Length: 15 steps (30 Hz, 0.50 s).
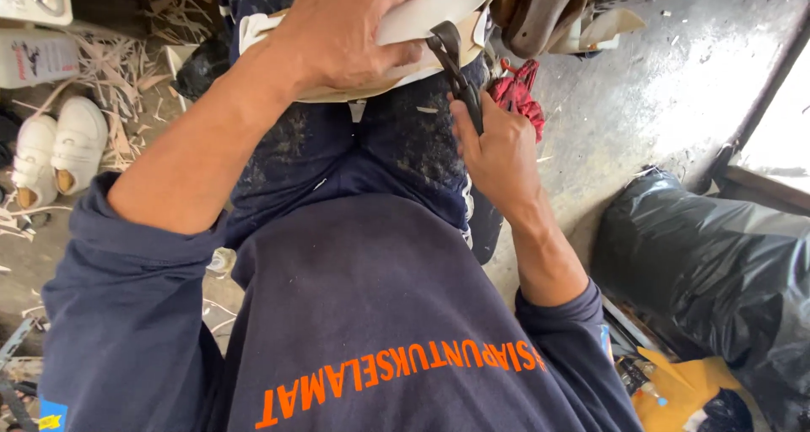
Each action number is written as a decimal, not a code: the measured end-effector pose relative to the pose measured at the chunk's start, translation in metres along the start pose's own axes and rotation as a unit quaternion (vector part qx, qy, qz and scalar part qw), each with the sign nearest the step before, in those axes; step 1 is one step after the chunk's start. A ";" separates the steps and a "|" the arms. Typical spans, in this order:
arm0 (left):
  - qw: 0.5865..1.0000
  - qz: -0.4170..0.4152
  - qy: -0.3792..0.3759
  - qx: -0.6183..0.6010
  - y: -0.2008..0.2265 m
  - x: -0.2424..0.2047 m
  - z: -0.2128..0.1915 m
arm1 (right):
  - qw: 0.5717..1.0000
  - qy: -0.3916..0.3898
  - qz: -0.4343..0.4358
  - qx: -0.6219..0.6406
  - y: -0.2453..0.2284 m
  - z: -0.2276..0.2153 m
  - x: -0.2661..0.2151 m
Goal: Lasting a leather shoe by pulling the upper over a wooden last and securing it with tools.
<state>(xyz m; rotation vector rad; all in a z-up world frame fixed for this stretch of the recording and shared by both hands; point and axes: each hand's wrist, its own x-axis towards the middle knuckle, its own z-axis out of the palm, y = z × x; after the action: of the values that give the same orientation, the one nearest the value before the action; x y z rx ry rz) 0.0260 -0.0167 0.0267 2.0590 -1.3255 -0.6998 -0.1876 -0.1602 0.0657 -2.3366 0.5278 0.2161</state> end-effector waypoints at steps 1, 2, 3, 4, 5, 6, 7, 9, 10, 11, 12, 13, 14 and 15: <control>1.000 -0.002 -0.003 -0.020 0.002 -0.001 -0.005 | 1.000 0.013 -0.019 -0.002 0.002 0.002 0.002; 1.000 -0.004 -0.003 -0.020 -0.002 -0.001 -0.004 | 1.000 0.012 -0.021 -0.001 0.007 0.008 0.005; 1.000 0.001 -0.001 -0.020 -0.006 0.000 -0.003 | 0.999 0.030 -0.035 0.017 0.011 0.014 0.008; 1.000 0.010 0.001 -0.018 -0.009 0.003 -0.002 | 0.997 0.052 -0.049 0.033 0.016 0.018 0.011; 1.000 0.011 0.002 -0.017 -0.006 0.004 -0.003 | 0.997 0.054 -0.051 0.032 0.019 0.021 0.011; 1.000 0.004 -0.003 -0.016 -0.004 0.004 -0.005 | 0.996 0.066 -0.055 0.020 0.022 0.025 0.011; 1.000 -0.002 -0.009 -0.015 -0.003 0.005 -0.007 | 0.995 0.077 -0.059 0.007 0.025 0.030 0.011; 1.000 0.014 0.002 -0.012 -0.007 0.002 -0.003 | 0.994 0.091 -0.063 0.013 0.027 0.035 0.011; 0.999 0.030 0.016 -0.008 -0.009 0.002 -0.001 | 0.992 0.105 -0.070 0.017 0.028 0.037 0.012; 0.999 0.032 0.014 -0.009 -0.007 0.002 -0.001 | 0.992 0.106 -0.067 0.017 0.030 0.039 0.011; 1.000 0.008 -0.006 -0.016 -0.005 0.001 -0.003 | 0.991 0.110 -0.068 0.014 0.030 0.042 0.010; 0.999 -0.015 -0.026 -0.024 -0.003 -0.001 -0.004 | 0.991 0.115 -0.068 0.011 0.031 0.045 0.010; 0.999 -0.015 -0.027 -0.022 -0.003 -0.001 -0.002 | 0.991 0.116 -0.068 0.012 0.032 0.047 0.009; 0.999 -0.016 -0.025 -0.017 -0.003 -0.001 -0.001 | 0.990 0.125 -0.070 0.001 0.034 0.049 0.007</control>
<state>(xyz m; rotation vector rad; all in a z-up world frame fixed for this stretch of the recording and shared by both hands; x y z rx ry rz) 0.0277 -0.0143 0.0253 2.0517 -1.3006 -0.7883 -0.1955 -0.1506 0.0067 -2.4011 0.4806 -0.1463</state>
